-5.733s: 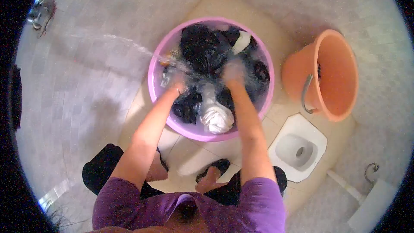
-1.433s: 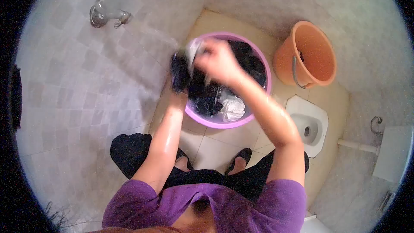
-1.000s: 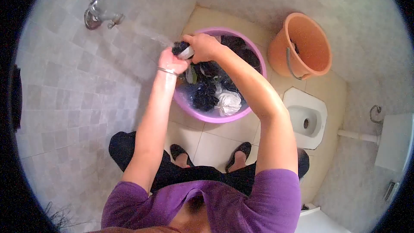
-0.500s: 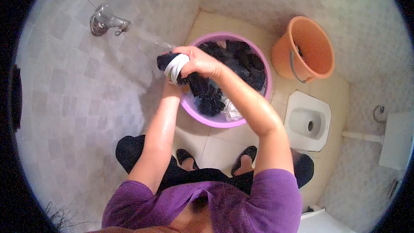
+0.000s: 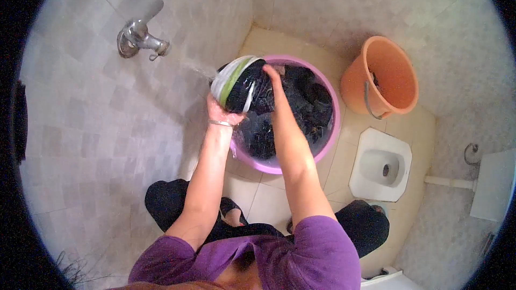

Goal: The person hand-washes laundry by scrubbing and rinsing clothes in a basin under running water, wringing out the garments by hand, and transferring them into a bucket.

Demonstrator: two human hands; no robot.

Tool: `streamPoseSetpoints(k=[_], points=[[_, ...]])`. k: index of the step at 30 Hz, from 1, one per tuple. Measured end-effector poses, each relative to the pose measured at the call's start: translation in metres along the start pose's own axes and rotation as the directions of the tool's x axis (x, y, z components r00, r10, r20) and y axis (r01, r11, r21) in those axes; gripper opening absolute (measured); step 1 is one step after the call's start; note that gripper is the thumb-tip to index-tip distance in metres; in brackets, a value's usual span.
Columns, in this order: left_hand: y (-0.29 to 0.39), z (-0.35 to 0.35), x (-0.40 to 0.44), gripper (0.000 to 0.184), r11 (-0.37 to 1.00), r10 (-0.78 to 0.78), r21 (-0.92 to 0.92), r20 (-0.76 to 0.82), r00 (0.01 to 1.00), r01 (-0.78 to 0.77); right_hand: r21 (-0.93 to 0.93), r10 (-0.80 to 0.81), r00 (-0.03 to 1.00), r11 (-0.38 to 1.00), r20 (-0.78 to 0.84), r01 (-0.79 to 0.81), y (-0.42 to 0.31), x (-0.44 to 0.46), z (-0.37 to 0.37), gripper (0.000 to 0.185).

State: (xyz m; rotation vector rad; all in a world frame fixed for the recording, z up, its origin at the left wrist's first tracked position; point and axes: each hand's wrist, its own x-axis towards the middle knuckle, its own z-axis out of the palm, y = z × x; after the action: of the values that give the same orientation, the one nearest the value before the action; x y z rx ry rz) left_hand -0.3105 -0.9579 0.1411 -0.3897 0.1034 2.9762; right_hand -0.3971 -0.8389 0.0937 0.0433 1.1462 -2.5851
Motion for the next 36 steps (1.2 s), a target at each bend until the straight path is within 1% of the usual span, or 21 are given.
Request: streamPoseSetpoints(k=[4, 5, 8, 9, 10, 12, 13, 14, 15, 18, 20, 22, 24, 26, 28, 30, 31, 32, 34, 35, 36], points=[[-0.003, 0.004, -0.005, 0.041, 0.998, 0.063, 0.017, 0.0, 0.998, -0.063, 0.459, -0.141, 0.923, 0.888, 0.358, -0.042, 0.026, -0.01, 0.007, 0.082], [0.0, -0.004, -0.004, 0.044, 0.997, 0.06, 0.045, 0.077, 0.995, -0.064, 0.501, -0.053, 0.943, 0.856, 0.329, -0.127, 0.018, -0.016, 0.018, 0.092], [0.004, -0.011, -0.003, 0.046, 0.976, 0.133, 0.186, -0.097, 0.986, -0.113, 0.355, -0.066, 0.919, 0.931, 0.388, -0.083, 0.004, -0.013, 0.039, 0.072], [0.004, -0.015, -0.002, 0.049, 0.955, 0.205, 0.243, -0.127, 0.97, -0.17, 0.31, -0.087, 0.882, 0.948, 0.462, -0.068, -0.001, -0.008, 0.04, 0.05], [0.007, -0.025, -0.002, 0.051, 0.929, 0.21, 0.343, -0.18, 0.961, -0.139, 0.263, -0.023, 0.908, 0.96, 0.419, -0.097, -0.007, -0.001, 0.039, 0.029], [0.02, -0.038, -0.01, 0.055, 0.831, 0.017, 0.533, -0.307, 0.952, 0.158, 0.044, 0.017, 0.921, 0.998, 0.39, -0.037, -0.022, 0.0, 0.052, 0.021], [0.023, -0.034, -0.012, 0.055, 0.832, 0.034, 0.537, -0.304, 0.952, 0.142, -0.12, 0.017, 0.903, 0.992, 0.43, 0.038, -0.033, 0.004, 0.055, 0.019], [0.025, -0.035, -0.019, 0.059, 0.855, -0.229, 0.463, -0.068, 0.971, 0.234, -0.317, -0.055, 0.865, 0.917, 0.499, 0.241, -0.038, 0.004, 0.059, 0.018], [0.027, -0.032, -0.022, 0.063, 0.839, -0.453, 0.42, 0.186, 0.872, 0.346, -0.362, -0.015, 0.812, 0.89, 0.583, 0.277, -0.044, 0.005, 0.065, 0.018], [0.024, -0.002, -0.019, 0.064, 0.979, -0.171, 0.142, 0.164, 0.971, 0.149, -0.47, 0.083, 0.741, 0.818, 0.666, 0.331, -0.048, -0.004, 0.079, 0.025], [0.025, -0.021, 0.005, 0.061, 0.995, -0.085, 0.075, 0.177, 0.981, 0.072, -0.241, 0.069, 0.652, 0.954, 0.755, 0.178, -0.04, -0.003, 0.077, 0.021], [0.029, -0.04, 0.031, 0.05, 0.997, 0.001, -0.066, 0.544, 0.839, 0.042, -0.019, -0.064, 0.654, 0.993, 0.754, 0.12, -0.019, -0.003, 0.068, 0.023], [0.028, -0.026, 0.025, 0.043, 0.999, -0.023, 0.048, 0.525, 0.851, -0.003, 0.189, -0.113, 0.821, 0.982, 0.56, 0.007, -0.013, -0.025, 0.074, 0.021], [0.024, -0.015, 0.014, 0.043, 0.979, 0.149, 0.1, 0.239, 0.96, -0.177, 0.357, -0.296, 0.858, 0.923, 0.421, 0.143, 0.008, -0.02, 0.065, 0.023], [0.029, -0.027, 0.021, 0.049, 0.982, 0.139, 0.103, 0.18, 0.974, -0.159, 0.383, -0.357, 0.876, 0.896, 0.323, 0.224, 0.021, -0.016, 0.059, 0.025], [0.028, -0.067, 0.04, 0.048, 0.839, 0.443, 0.281, 0.146, 0.885, -0.466, 0.488, -0.065, 0.997, 0.872, 0.034, 0.041, 0.017, -0.025, 0.058, 0.029], [0.011, -0.017, 0.012, 0.045, 0.682, 0.652, 0.415, 0.028, 0.758, -0.602, 0.425, 0.038, 0.998, 0.904, 0.041, -0.052, 0.016, -0.027, 0.051, 0.035], [0.003, -0.014, 0.009, 0.045, 0.687, 0.648, 0.414, 0.024, 0.762, -0.597, 0.422, 0.038, 0.999, 0.905, 0.034, -0.049, 0.02, -0.024, 0.041, 0.035], [-0.003, -0.012, 0.003, 0.04, 0.204, 0.782, 0.81, 0.203, 0.589, -0.55, 0.387, 0.133, 0.989, 0.91, 0.065, -0.148, 0.026, -0.022, 0.032, 0.041], [-0.007, -0.006, -0.005, 0.033, -0.229, 0.734, 0.843, 0.478, 0.483, -0.486, 0.416, 0.141, 0.99, 0.9, 0.002, -0.129, 0.023, -0.029, 0.033, 0.043], [-0.007, -0.007, -0.007, 0.026, -0.448, 0.608, 0.756, 0.649, 0.457, -0.478, 0.363, 0.172, 0.981, 0.911, 0.094, -0.194, 0.032, -0.025, 0.01, 0.043]])
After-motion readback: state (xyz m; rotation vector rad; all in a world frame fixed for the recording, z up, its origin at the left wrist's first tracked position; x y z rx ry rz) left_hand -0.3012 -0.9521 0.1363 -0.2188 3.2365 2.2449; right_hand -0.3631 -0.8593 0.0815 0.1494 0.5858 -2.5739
